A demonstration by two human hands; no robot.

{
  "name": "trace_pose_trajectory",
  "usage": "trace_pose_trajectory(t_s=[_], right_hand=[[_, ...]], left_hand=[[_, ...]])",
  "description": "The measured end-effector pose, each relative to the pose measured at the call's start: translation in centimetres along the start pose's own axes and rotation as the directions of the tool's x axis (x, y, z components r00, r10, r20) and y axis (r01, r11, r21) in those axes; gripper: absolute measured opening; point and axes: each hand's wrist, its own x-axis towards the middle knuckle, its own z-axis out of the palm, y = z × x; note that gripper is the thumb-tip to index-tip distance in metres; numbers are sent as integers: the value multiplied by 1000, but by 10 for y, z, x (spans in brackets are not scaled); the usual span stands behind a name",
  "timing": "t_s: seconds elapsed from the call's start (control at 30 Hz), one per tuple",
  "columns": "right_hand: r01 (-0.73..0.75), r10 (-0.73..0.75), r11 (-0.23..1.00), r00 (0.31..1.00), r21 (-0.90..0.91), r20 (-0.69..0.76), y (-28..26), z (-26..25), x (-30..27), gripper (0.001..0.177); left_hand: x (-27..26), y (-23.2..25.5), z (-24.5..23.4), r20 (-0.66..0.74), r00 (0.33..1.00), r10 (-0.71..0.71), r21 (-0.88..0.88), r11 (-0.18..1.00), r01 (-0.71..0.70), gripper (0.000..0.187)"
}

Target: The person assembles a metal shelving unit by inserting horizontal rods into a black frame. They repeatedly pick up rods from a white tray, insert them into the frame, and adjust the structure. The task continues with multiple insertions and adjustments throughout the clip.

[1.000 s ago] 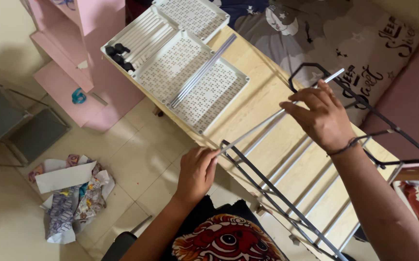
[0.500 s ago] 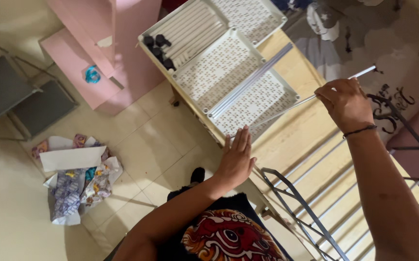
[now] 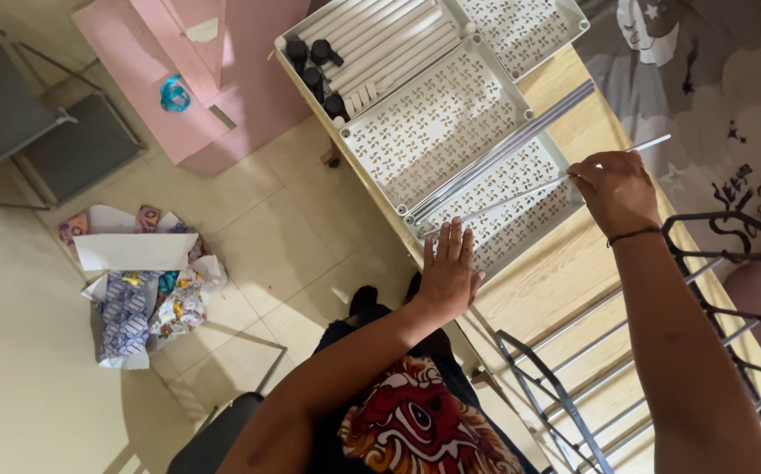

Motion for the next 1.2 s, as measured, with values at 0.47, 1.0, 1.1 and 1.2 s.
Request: trace_pose_trajectory(t_s=[0.47, 1.0, 1.1, 1.2], right_hand=[[106, -103, 990, 994, 88, -39, 17, 29, 52, 8], [93, -88, 980, 996, 177, -35, 17, 51, 60, 10], [90, -84, 979, 996, 183, -38, 18, 56, 60, 10], [83, -77, 979, 996, 186, -43, 18, 60, 61, 11]], left_hand=[[21, -1, 5, -60, 992, -115, -19, 993, 114, 81], [25, -3, 11, -25, 980, -200, 38, 979, 201, 82], [26, -3, 13, 16, 977, -214, 25, 977, 214, 80], [26, -2, 11, 6, 975, -221, 12, 975, 221, 79]])
